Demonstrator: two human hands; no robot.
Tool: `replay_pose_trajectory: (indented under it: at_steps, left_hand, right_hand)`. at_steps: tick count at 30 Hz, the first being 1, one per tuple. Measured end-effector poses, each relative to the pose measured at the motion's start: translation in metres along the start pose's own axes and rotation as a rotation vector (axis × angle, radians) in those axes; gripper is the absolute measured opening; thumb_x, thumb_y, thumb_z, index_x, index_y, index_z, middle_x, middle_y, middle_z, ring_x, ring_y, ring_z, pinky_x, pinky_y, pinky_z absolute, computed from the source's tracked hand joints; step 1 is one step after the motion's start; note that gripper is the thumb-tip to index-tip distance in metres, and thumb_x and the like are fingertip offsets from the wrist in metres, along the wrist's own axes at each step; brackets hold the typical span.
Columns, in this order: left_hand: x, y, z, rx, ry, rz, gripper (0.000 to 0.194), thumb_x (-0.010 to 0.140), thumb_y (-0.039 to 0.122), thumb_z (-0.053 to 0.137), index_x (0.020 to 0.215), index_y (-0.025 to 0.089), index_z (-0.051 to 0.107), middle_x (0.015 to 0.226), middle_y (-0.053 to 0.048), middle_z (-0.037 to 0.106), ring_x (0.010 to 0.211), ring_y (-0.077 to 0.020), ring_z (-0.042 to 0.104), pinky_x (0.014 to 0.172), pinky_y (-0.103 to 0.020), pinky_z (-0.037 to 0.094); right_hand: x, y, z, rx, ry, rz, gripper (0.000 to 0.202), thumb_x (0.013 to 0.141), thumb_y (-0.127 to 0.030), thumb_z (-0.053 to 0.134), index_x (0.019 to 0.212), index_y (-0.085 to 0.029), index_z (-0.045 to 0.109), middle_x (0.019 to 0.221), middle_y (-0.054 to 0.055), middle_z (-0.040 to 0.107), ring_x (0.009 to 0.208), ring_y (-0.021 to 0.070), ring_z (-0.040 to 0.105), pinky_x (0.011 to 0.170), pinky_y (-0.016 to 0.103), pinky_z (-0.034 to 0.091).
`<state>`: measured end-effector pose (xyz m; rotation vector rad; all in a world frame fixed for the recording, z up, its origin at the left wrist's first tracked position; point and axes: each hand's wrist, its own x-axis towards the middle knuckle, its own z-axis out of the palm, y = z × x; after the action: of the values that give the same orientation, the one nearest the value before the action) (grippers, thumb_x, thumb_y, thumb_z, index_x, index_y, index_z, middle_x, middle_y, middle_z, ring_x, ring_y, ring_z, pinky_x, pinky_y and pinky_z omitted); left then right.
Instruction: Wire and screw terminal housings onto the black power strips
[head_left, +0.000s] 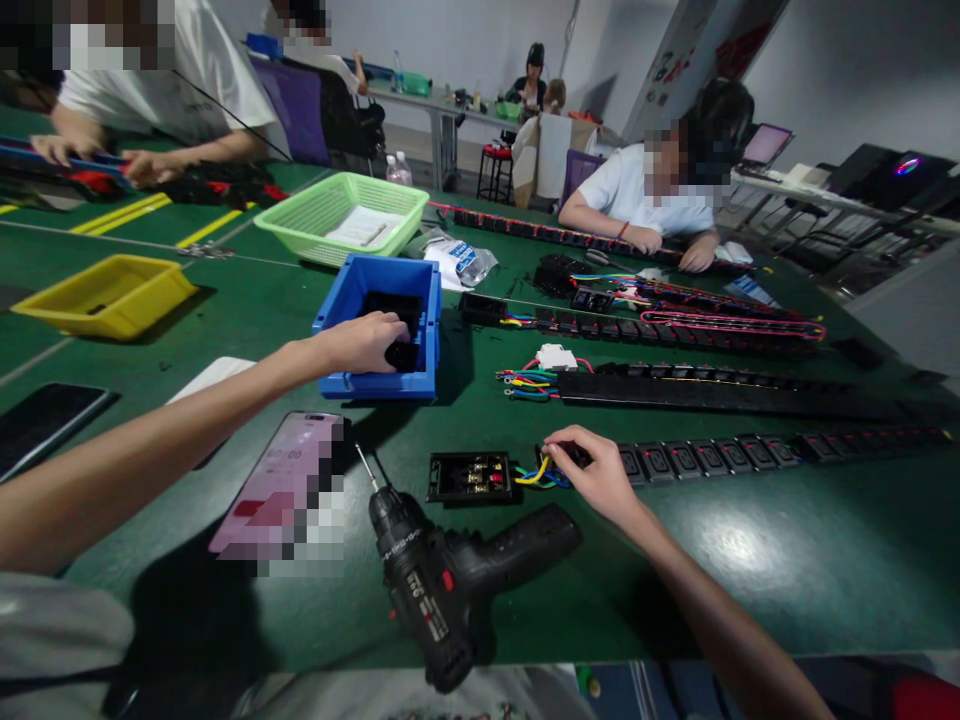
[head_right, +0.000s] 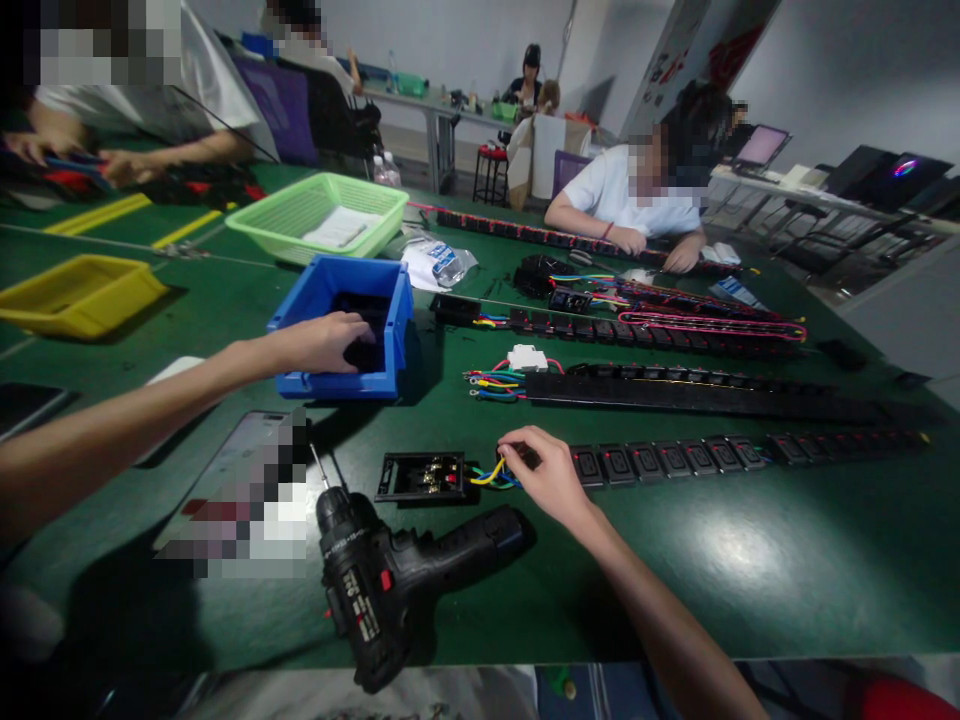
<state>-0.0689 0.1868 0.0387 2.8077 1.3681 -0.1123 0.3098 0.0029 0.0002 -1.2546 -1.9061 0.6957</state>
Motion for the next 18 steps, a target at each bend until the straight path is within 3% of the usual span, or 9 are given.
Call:
replay_pose_trajectory:
  at_steps: [11,14,18]
  left_hand:
    - [-0.006,0.002,0.003,0.036,0.018,-0.038,0.053,0.073,0.033,0.062,0.123,0.018,0.055,0.117,-0.01,0.056,0.105,-0.0256,0.053,0.09,-0.032,0.042]
    - [-0.007,0.009,0.001,0.106,0.066,0.022,0.053,0.075,0.024,0.06,0.128,0.019,0.053,0.122,-0.011,0.052,0.108,-0.0261,0.05,0.091,-0.033,0.041]
    - [-0.004,0.015,-0.002,0.071,0.073,0.105,0.041,0.074,0.016,0.064,0.114,0.021,0.066,0.117,-0.008,0.055,0.104,-0.0223,0.048,0.093,-0.03,0.039]
  right_hand:
    - [-0.001,-0.001,0.001,-0.016,-0.034,-0.024,0.011,0.091,-0.027,0.058,0.096,-0.021,0.066,0.09,0.003,0.066,0.085,0.017,0.063,0.076,0.029,0.048]
    - [-0.001,-0.001,0.0,-0.023,-0.035,-0.024,0.012,0.091,-0.027,0.057,0.095,-0.021,0.066,0.09,0.003,0.066,0.084,0.0171,0.063,0.076,0.029,0.048]
    - [-0.001,-0.001,0.001,-0.028,-0.019,-0.03,0.011,0.091,-0.027,0.058,0.095,-0.021,0.066,0.09,0.003,0.066,0.084,0.017,0.063,0.076,0.029,0.048]
